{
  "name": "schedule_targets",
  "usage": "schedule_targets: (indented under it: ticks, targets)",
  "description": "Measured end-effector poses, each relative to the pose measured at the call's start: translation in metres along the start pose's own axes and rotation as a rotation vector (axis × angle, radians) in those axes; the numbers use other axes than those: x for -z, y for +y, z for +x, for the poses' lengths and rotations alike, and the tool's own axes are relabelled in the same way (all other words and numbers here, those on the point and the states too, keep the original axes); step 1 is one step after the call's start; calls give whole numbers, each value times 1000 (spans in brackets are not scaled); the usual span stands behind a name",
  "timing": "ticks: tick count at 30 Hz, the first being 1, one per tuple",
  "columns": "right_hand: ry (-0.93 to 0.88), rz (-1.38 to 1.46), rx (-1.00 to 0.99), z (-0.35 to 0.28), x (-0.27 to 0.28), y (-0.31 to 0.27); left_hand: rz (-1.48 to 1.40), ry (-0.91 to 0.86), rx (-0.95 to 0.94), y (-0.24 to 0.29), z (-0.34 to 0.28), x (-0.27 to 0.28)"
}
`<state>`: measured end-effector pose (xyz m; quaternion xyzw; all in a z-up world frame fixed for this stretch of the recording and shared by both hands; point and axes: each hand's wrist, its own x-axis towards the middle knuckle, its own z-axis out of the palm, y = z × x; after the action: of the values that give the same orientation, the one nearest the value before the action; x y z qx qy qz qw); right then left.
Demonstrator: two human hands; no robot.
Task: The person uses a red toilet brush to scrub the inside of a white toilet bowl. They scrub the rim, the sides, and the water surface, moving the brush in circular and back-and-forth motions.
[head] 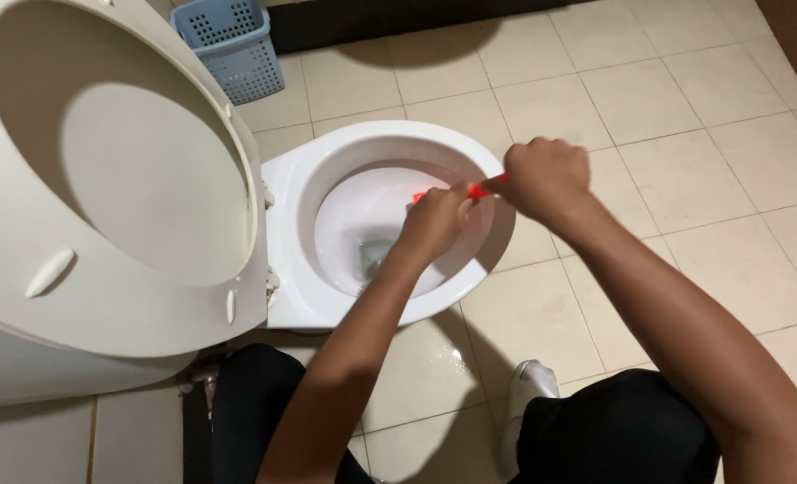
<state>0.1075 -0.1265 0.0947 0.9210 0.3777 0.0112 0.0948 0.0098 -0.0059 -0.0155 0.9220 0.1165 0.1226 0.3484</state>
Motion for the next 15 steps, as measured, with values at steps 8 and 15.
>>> schedule_targets:
  ticks: [8,15]
  targets:
    - [108,-26,-38,-16,25,20,-83,13,-69,36,5,17]
    - [192,-3,98,10,-40,-1,15,57,-42,-28,5,-15]
